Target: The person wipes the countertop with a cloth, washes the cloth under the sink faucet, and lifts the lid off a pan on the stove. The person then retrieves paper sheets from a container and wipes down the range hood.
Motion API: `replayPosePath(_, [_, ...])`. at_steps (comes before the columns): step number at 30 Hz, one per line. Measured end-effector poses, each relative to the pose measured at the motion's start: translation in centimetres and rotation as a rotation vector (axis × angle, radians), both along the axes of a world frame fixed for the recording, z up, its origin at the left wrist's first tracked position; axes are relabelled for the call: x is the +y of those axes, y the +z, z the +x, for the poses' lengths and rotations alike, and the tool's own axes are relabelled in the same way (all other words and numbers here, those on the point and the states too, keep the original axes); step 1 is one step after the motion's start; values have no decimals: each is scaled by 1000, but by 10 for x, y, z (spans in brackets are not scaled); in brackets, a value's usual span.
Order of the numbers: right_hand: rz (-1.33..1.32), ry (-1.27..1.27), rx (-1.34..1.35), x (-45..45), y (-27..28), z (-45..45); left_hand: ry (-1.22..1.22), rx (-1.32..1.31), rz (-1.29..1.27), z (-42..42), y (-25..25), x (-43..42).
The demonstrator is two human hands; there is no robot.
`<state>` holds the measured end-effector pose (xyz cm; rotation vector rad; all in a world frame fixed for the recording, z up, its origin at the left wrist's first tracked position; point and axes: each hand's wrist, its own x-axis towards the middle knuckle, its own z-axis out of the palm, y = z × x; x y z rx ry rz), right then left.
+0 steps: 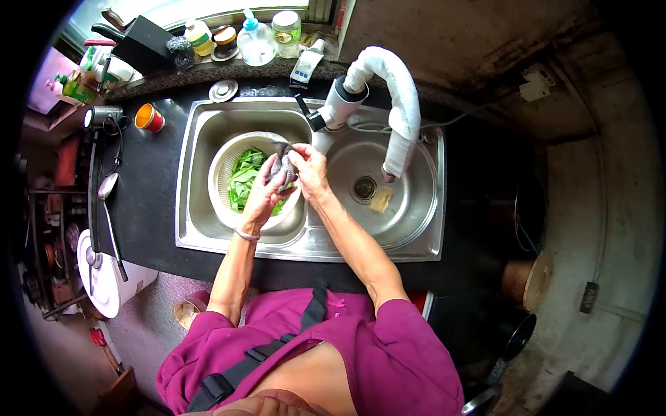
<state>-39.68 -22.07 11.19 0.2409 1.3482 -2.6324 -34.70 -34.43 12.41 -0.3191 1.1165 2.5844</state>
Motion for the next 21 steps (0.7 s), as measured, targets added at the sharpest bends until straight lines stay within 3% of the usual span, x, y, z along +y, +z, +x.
replayPosePath(4, [347, 154, 219, -23, 23, -10, 121, 9, -69, -40, -11, -41])
replayPosePath(6, [364, 81, 173, -24, 30, -4, 189, 36, -83, -69, -17, -61])
replayPosePath(8, [494, 185, 210, -1, 18, 0, 268, 98, -134, -106, -25, -86])
replayPosePath(10, [652, 221, 231, 28, 2, 13, 381, 153, -388, -138, -19, -98])
replayPosePath(12, [593, 199, -21, 52, 2, 27, 391, 228, -506, -176, -31, -112])
replayPosePath(14, [566, 125, -71, 87, -12, 31, 389, 446, -1166, -206, -37, -120])
replayPosePath(16, [623, 8, -75, 122, -9, 21, 310, 453, -1467, -211, -19, -104])
replayPosePath(18, [708, -123, -57, 149, 5, -4, 262, 638, -1732, -221, -38, -95])
replayPosePath(21, [749, -226, 8, 168, 27, -59, 189, 620, -1887, -226, -47, -77])
